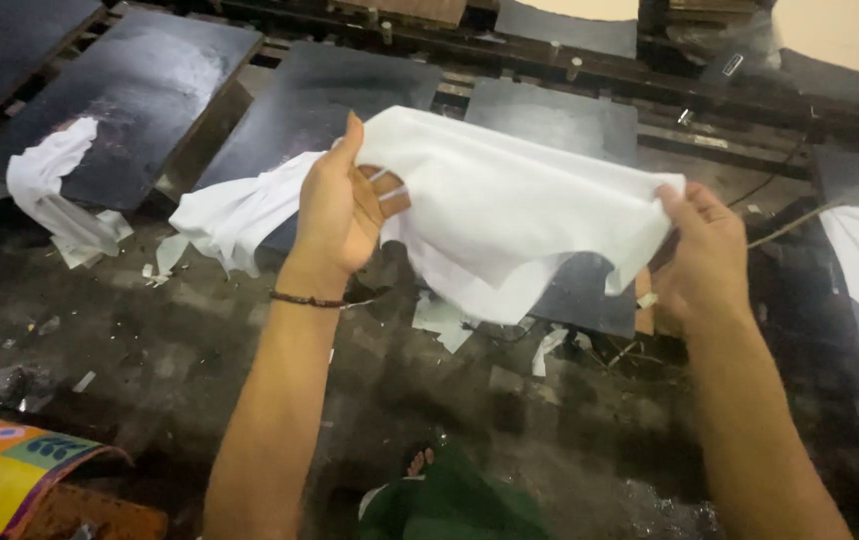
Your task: Placing white shirts onto screen printing boards and smoothing them out for production.
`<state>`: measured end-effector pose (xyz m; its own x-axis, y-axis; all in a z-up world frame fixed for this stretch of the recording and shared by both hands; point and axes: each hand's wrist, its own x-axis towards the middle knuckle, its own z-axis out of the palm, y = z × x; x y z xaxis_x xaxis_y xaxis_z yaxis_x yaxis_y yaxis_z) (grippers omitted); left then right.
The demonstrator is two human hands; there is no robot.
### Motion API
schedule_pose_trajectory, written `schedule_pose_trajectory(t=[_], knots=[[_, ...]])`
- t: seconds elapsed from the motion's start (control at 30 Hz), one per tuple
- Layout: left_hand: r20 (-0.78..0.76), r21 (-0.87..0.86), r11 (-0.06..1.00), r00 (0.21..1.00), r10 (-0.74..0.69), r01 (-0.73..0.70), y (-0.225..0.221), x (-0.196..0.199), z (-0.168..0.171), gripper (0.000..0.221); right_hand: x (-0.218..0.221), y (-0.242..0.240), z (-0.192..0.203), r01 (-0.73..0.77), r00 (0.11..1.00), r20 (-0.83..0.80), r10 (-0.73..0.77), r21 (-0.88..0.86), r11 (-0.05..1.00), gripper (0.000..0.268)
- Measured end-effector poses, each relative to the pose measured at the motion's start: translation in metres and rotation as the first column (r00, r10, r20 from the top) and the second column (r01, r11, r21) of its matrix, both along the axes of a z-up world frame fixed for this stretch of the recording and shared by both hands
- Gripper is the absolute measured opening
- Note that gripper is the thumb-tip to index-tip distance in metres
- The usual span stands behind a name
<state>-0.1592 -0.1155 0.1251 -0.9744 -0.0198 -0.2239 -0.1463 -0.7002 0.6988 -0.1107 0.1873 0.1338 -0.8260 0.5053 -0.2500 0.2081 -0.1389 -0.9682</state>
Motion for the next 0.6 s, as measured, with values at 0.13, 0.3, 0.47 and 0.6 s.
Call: schedule_pose_trajectory(t=[0.13, 0.3, 0.47, 0.6], knots=[[-0.013, 0.022, 0.991, 0.992, -0.128, 0.128, -0.009, -0.007, 0.004, 0.042, -0.003, -0.004, 0.012, 0.194, 0.980, 0.001, -0.199, -0.215, 0.957, 0.021], [-0.046, -0.041, 0.974, 0.974, -0.224, 0.222, -0.009, -0.014, 0.010, 0.087, -0.008, 0.003, 0.007, 0.235, 0.971, 0.008, -0.240, -0.234, 0.943, 0.027], [-0.073, -0.187, 0.939, 0.949, -0.306, 0.289, -0.011, -0.007, 0.015, 0.068, -0.002, 0.002, 0.014, 0.163, 0.986, -0.015, -0.169, -0.193, 0.968, 0.021], [-0.071, -0.153, 0.957, 0.964, -0.258, 0.245, -0.005, -0.001, 0.016, 0.068, -0.001, 0.007, 0.014, -0.081, 0.981, -0.192, 0.027, -0.277, 0.958, 0.025]])
